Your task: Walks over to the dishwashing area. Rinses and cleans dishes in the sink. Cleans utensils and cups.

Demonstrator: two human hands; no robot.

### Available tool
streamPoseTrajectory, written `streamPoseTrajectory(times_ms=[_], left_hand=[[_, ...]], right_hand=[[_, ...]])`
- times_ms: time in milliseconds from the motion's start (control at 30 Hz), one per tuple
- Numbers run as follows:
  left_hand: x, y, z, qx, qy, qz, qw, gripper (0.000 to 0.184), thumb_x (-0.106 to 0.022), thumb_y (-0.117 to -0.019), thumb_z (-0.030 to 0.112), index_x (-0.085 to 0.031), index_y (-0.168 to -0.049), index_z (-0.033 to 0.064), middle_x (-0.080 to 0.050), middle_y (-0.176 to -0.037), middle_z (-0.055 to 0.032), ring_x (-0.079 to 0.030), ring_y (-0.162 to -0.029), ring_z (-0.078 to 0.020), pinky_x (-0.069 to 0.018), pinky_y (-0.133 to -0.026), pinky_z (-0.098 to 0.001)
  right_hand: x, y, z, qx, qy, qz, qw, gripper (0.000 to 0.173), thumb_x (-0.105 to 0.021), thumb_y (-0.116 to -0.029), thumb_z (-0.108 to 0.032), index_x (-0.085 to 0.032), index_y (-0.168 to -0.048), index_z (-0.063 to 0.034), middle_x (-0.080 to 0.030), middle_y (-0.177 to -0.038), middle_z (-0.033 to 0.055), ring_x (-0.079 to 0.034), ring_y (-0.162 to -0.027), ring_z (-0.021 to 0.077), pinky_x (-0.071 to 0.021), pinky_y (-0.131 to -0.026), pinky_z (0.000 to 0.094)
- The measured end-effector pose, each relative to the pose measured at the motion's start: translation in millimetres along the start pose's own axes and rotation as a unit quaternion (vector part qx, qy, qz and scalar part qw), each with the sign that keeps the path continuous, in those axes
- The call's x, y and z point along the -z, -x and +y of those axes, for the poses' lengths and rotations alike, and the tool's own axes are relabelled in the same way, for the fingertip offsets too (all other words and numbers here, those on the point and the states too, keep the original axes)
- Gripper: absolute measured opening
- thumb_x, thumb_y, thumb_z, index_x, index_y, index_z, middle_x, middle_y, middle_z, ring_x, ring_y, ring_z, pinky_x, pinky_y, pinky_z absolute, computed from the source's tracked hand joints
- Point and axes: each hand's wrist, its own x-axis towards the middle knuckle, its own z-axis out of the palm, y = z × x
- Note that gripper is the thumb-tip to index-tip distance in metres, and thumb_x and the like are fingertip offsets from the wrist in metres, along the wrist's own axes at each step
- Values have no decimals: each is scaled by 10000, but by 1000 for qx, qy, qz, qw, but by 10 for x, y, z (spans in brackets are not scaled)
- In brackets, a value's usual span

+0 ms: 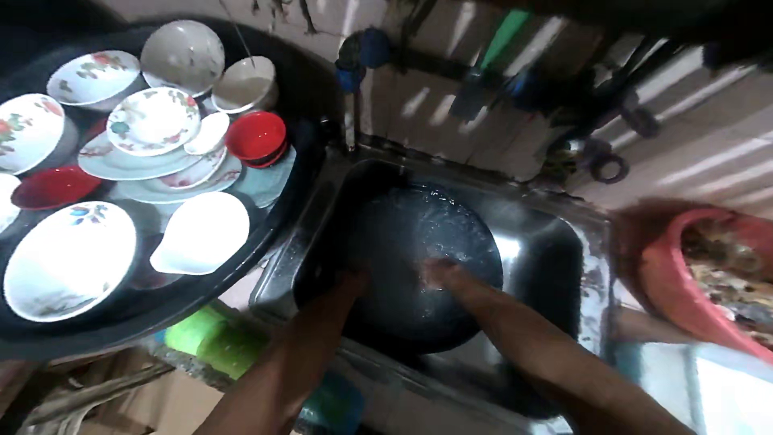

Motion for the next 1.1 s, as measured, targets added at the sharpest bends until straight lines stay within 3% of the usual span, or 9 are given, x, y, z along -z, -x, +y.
streamPoseTrajectory(times_ms=[167, 333, 533, 633, 733, 833, 933, 1000, 1100], left_hand=[[42, 76, 142, -11, 62, -13, 998, 521, -696, -969, 154, -535, -1413, -64, -529, -1445, -296, -497, -1361, -458, -396, -1126, -613], [86, 52, 100, -1, 176, 18, 984, 731, -685, -979, 212, -326, -1587, 26, -511, -1486, -265, -528, -1347, -428, -423, -1109, -609], [12, 307, 232, 21, 143, 195, 970, 653, -637, -1000, 217, -377, -1552, -14, -374, -1580, -277, -444, -1418, -439, -421, -1141, -567], [39, 731, 381, 76, 284, 87, 952, 534, -586, -1048, 367, -556, -1396, -38, -577, -1391, -275, -585, -1270, -410, -481, -1051, -572], [88, 797, 438, 127, 465, -14, 876, 591, -544, -1064, 432, -516, -1432, -29, -537, -1431, -269, -549, -1297, -399, -465, -1054, -565], [15, 528, 483, 133, 518, 13, 845, 639, -501, -1080, 457, -464, -1482, -39, -445, -1536, -271, -442, -1424, -395, -373, -1153, -563], [-219, 207, 528, 166, 555, 153, 800, 529, -547, -1076, 348, -546, -1380, -84, -545, -1417, -297, -539, -1328, -392, -446, -1110, -514], [-292, 197, 610, 184, 521, 199, 810, 439, -536, -1087, 288, -619, -1293, -90, -610, -1332, -299, -585, -1270, -396, -456, -1085, -501], [-341, 158, 555, 160, 450, 211, 853, 462, -443, -1116, 305, -584, -1365, -57, -591, -1366, -301, -559, -1300, -434, -435, -1103, -564]], right_hand=[[-175, 139, 31, -33, -98, 22, 994, 605, -583, -1052, -235, -372, -1573, -11, -396, -1586, 275, -352, -1485, 455, -250, -1216, 614], [-181, 89, -28, -27, -81, -34, 996, 520, -597, -1048, -339, -584, -1378, 62, -540, -1453, 290, -468, -1403, 443, -319, -1172, 629], [-391, -71, -19, -32, -203, 1, 979, 486, -574, -1055, -306, -578, -1392, 44, -559, -1442, 268, -503, -1384, 403, -361, -1168, 577], [-481, -23, -68, -50, -227, 15, 973, 517, -580, -1055, -280, -512, -1474, 16, -491, -1518, 261, -430, -1449, 397, -307, -1211, 551], [-557, -63, -188, -59, -352, 104, 928, 465, -589, -1053, -181, -511, -1435, 72, -521, -1471, 279, -494, -1390, 389, -381, -1172, 494], [-545, 25, -309, -39, -424, 140, 894, 461, -532, -1076, -159, -473, -1459, 91, -498, -1486, 299, -475, -1402, 400, -360, -1185, 487], [-663, -42, -326, -22, -480, 161, 862, 427, -519, -1074, -114, -487, -1439, 106, -523, -1467, 290, -505, -1385, 361, -384, -1179, 433], [-725, 1, -336, -19, -559, 150, 815, 388, -485, -1077, -44, -470, -1423, 132, -520, -1458, 282, -518, -1354, 301, -400, -1145, 350], [-743, -78, -301, 1, -579, 109, 808, 398, -424, -1100, -53, -419, -1457, 125, -477, -1495, 273, -493, -1365, 273, -382, -1145, 324]])
